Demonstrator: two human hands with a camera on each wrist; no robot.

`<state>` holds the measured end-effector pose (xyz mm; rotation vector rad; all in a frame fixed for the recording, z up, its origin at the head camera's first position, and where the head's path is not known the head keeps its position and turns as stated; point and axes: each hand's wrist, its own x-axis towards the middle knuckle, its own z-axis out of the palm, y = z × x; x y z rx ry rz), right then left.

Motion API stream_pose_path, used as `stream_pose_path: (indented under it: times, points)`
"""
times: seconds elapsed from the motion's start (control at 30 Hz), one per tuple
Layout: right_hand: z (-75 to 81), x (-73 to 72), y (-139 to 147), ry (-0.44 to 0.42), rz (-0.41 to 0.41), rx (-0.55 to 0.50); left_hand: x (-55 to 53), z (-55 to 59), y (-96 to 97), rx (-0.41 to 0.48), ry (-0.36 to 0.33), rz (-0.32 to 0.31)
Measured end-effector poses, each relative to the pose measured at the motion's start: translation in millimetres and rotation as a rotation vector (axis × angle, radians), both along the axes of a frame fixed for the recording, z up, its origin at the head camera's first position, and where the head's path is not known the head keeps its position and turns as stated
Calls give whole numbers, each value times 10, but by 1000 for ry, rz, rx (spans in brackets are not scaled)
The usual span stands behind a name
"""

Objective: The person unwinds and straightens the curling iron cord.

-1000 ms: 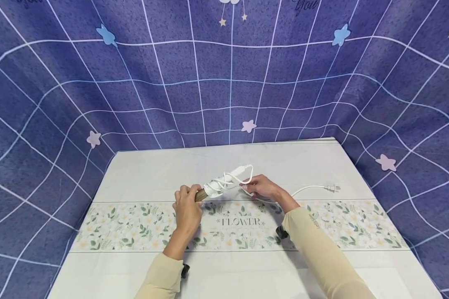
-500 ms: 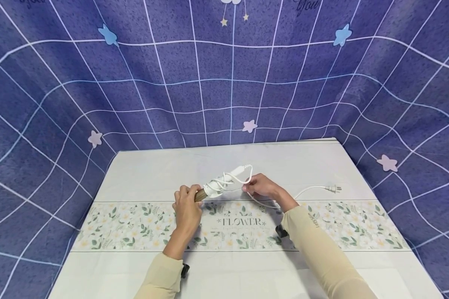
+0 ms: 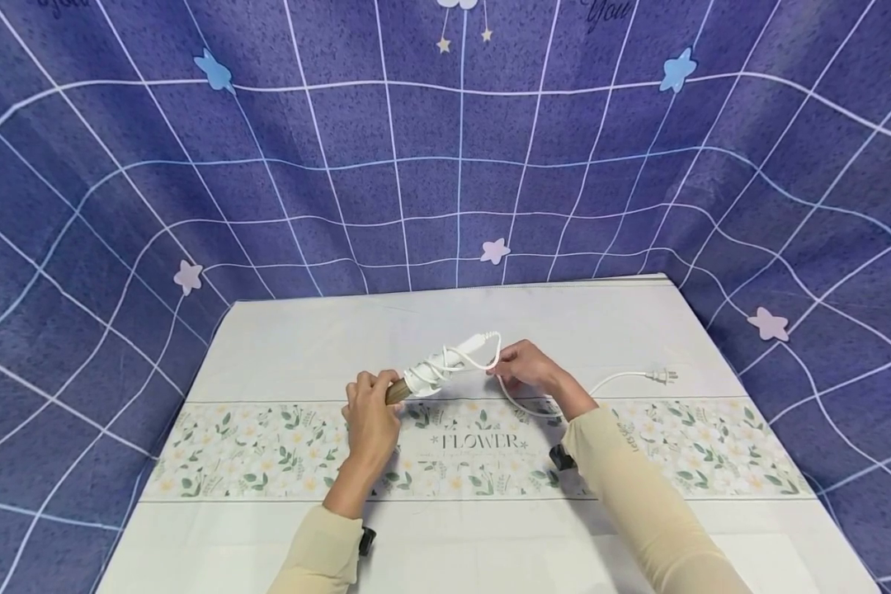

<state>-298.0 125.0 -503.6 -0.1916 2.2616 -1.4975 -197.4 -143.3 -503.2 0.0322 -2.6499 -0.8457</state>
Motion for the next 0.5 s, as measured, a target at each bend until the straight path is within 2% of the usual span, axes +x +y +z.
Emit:
stream_pose_path:
  times: [0.23,0.37,0.5]
  points:
    - [13,1,76,1,-186,-80,39,-41,-9,-30,-39,-20]
    - [29,-8,144,13,-299,-188,57,-53,-22,-62,-59,-25]
    - [64,-20,229,75,-358,-312,68,-64,-47,-78,-72,-21]
